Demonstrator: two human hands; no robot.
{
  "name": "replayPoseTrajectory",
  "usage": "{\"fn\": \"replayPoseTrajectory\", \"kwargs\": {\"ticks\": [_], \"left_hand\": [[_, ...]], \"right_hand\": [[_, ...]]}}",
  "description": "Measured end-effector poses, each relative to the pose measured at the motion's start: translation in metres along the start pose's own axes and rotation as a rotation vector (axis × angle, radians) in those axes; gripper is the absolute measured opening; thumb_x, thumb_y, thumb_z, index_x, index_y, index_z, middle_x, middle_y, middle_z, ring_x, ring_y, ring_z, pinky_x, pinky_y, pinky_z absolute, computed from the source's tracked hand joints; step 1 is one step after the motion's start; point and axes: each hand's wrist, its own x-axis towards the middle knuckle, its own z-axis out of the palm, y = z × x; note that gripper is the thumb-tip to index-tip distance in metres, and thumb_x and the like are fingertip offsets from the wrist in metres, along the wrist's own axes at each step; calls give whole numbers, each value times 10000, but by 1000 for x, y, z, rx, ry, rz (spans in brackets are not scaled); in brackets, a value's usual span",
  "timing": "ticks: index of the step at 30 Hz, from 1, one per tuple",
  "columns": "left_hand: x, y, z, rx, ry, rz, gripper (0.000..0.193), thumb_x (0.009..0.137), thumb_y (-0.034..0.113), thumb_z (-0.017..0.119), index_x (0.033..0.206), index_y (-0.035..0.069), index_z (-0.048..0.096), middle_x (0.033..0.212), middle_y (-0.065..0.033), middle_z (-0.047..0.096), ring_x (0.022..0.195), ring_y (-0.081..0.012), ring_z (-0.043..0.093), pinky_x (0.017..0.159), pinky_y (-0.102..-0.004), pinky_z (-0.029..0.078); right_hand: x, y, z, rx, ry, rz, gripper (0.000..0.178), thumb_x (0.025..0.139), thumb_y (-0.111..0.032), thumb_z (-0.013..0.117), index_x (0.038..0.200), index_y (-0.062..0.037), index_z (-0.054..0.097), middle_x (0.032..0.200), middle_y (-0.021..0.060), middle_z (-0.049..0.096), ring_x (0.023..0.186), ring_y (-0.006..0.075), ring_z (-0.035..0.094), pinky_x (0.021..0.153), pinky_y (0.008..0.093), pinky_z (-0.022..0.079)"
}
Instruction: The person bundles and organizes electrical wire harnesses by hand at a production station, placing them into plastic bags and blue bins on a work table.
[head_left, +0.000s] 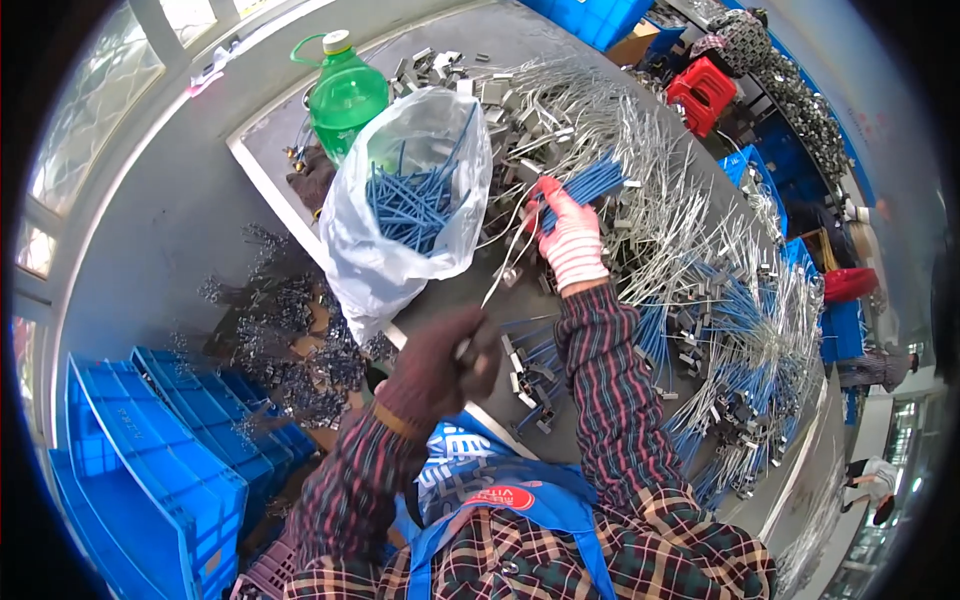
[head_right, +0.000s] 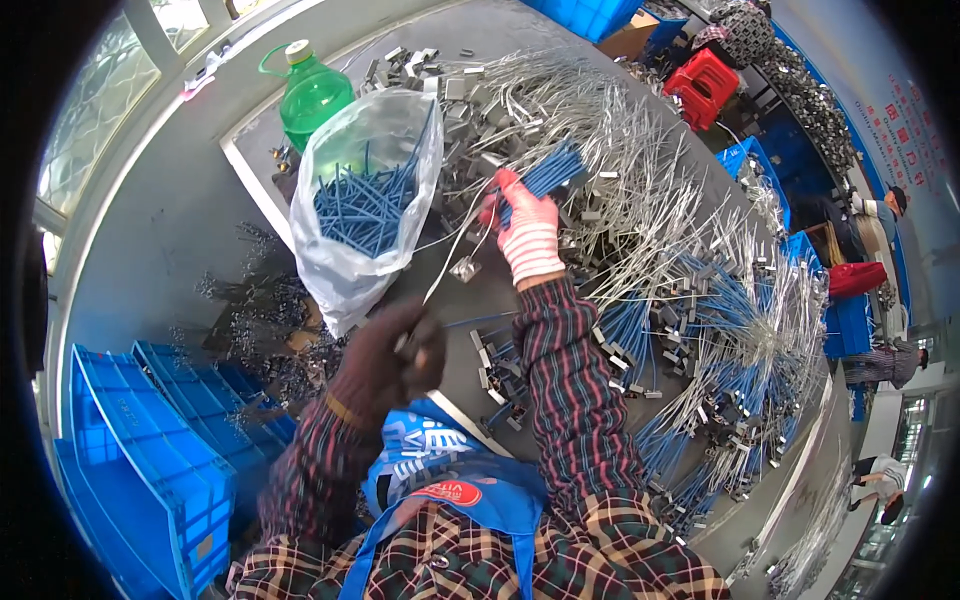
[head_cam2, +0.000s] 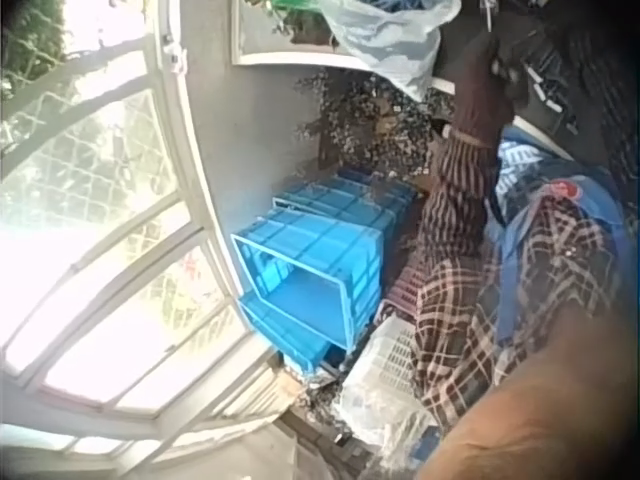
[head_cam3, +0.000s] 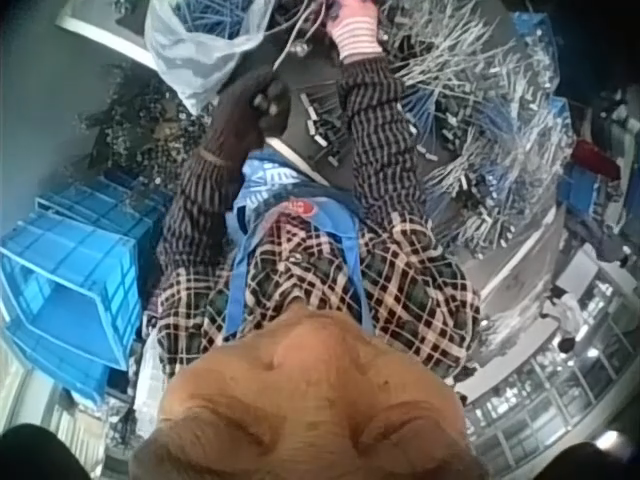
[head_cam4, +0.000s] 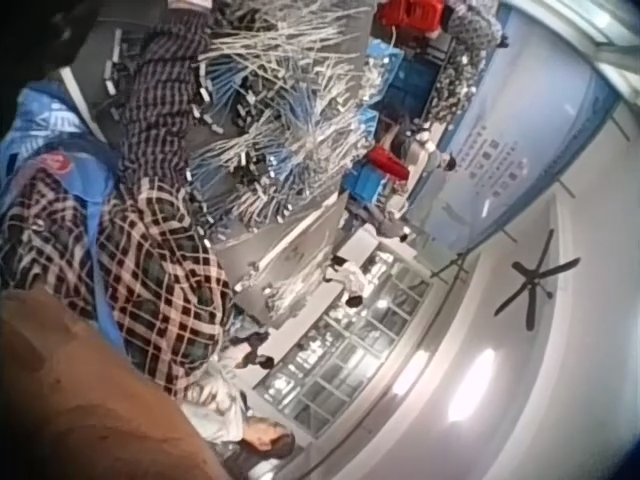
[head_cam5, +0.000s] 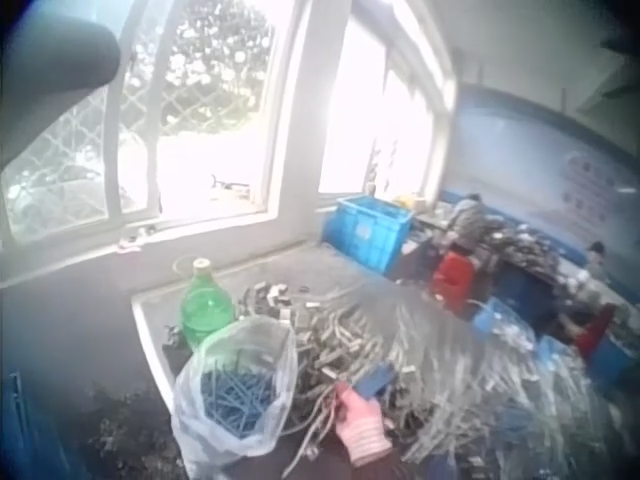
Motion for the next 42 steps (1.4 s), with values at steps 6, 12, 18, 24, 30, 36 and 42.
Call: {"fn": "replayPoseTrajectory", "kwargs": {"ticks": [6,12,18,24,30,36,42], "left_hand": [[-156,-80,-111,160,199,43,368,891,277,480,593,65,438,539,-44,440,466,-134,432,428,-269,321],[-170,-102,-132,477,340,13,300,845,274,507,673,30,532,564,-31,459,498,-114,421,485,-260,312],[-155,-101,-135,504,425,14,302,836,309,528,670,57,540,591,0,464,522,-98,407,502,-264,319],[-142,-109,-123,575,464,49,287,823,302,555,698,46,590,650,-14,533,572,-109,449,536,-262,350],[-151,-136,-153,630,531,9,277,807,323,622,771,49,642,702,-27,590,614,-116,528,562,-272,419],[-195,-175,-234,553,683,-161,279,771,328,640,747,50,639,667,-20,559,562,-113,487,521,-258,379],[-195,-168,-234,591,560,-101,289,786,333,617,737,48,627,642,-15,543,546,-119,481,501,-261,372]], "right_hand": [[4,-6,-3,-135,-128,54,173,796,-163,716,913,-55,649,819,72,662,659,213,625,537,360,533],[-9,-9,-16,-358,-138,8,249,832,-187,681,998,-17,608,903,109,661,699,284,660,550,390,567],[-40,-25,-23,-610,-97,-137,242,865,-170,631,1026,8,601,923,104,645,693,201,650,502,294,547],[-127,10,-46,-266,-371,227,293,848,-240,665,1023,-11,613,1057,147,621,934,267,621,635,374,556],[-143,36,-39,53,-370,306,264,856,-233,658,1015,-27,620,1059,124,604,943,266,616,667,377,573],[-118,34,-48,-100,-193,177,218,860,-187,653,985,-14,608,870,91,619,776,228,631,580,351,579],[-96,-8,-53,-102,-124,-37,256,851,-207,668,1026,-34,597,900,106,634,768,232,646,532,324,553]]}}
